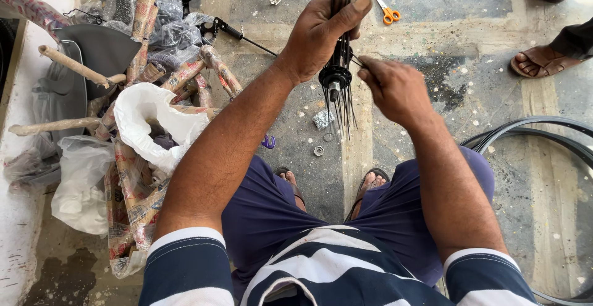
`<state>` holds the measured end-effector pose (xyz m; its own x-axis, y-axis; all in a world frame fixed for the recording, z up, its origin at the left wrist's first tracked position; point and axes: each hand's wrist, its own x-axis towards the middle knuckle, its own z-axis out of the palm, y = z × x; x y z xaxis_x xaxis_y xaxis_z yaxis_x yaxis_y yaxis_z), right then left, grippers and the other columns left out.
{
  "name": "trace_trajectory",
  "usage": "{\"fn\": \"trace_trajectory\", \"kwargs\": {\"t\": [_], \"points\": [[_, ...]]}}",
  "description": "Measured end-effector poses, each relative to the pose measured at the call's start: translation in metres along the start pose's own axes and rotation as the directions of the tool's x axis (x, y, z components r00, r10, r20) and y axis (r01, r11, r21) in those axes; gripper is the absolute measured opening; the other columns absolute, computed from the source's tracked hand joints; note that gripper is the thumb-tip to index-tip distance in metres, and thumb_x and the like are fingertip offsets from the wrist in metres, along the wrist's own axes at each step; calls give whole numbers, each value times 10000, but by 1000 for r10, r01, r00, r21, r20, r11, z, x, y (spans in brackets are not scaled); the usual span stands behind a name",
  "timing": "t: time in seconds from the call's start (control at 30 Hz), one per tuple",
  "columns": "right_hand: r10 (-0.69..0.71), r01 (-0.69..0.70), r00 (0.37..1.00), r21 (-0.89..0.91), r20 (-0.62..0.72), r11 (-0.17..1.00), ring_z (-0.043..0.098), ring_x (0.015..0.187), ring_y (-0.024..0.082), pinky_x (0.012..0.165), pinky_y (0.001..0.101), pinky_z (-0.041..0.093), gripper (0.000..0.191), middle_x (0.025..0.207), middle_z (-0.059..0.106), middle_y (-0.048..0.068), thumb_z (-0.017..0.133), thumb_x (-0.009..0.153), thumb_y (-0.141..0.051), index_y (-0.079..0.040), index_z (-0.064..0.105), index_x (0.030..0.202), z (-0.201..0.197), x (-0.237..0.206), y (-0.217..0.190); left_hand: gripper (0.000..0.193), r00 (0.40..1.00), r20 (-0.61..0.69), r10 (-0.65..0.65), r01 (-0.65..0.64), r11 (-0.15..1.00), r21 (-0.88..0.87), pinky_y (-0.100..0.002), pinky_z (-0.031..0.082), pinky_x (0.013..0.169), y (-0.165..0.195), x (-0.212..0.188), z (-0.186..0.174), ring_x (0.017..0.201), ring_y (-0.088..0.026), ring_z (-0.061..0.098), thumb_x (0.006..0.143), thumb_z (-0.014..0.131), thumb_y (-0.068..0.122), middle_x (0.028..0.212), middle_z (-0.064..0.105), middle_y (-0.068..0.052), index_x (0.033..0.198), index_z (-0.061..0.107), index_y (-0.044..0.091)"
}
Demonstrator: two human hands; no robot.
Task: The person threads spokes through a bicycle hub and gathers a bundle of spokes by hand while seated.
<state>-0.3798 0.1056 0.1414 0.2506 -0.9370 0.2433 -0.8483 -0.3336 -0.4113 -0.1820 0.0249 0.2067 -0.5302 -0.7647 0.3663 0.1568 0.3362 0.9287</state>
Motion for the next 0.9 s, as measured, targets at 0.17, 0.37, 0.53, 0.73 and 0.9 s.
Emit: {"fn": "trace_trajectory", "kwargs": {"t": [0.17,0.37,0.53,0.73,0.9], "points": [[-235,129,934,-358,-270,925,717,1106,212,1074,527,474,239,1106,788,27,670,1004,-374,-198,777,1126,-19,0,4,505,997,25,-73,72,997,42,-310,596,806,-12,-5,-2,871,-116,712,1010,609,605,831,699,-10,925,704,117],[64,-61,996,-58,56,996,719,880,208,840,405,563,157,997,787,52,685,1048,-236,-216,793,1160,-23,-7,13,487,990,57,-128,128,992,3,-312,594,825,-24,-6,1,913,-128,734,1012,645,570,838,688,-28,956,707,91],[-71,63,994,-102,-78,993,698,1056,225,989,434,506,138,1124,779,60,671,1070,-121,-169,787,1128,-17,-9,21,485,986,111,-120,114,991,64,-294,602,786,-31,-7,3,878,-112,730,1011,656,568,840,697,-26,953,682,87],[-276,62,831,-413,-483,909,483,1449,333,1244,516,297,182,1458,627,115,671,1070,-56,-182,763,1164,1,5,15,480,980,155,-124,132,990,-45,-279,577,745,-34,-11,13,782,-93,611,1010,646,556,837,600,6,1172,690,106],[-177,338,663,80,-728,938,426,1484,292,1286,414,436,501,1635,319,142,697,1090,-196,-219,424,1509,17,4,14,522,979,173,-110,121,991,-58,-294,569,743,-26,-16,28,769,-96,625,1038,622,594,814,613,11,950,680,83]]}}
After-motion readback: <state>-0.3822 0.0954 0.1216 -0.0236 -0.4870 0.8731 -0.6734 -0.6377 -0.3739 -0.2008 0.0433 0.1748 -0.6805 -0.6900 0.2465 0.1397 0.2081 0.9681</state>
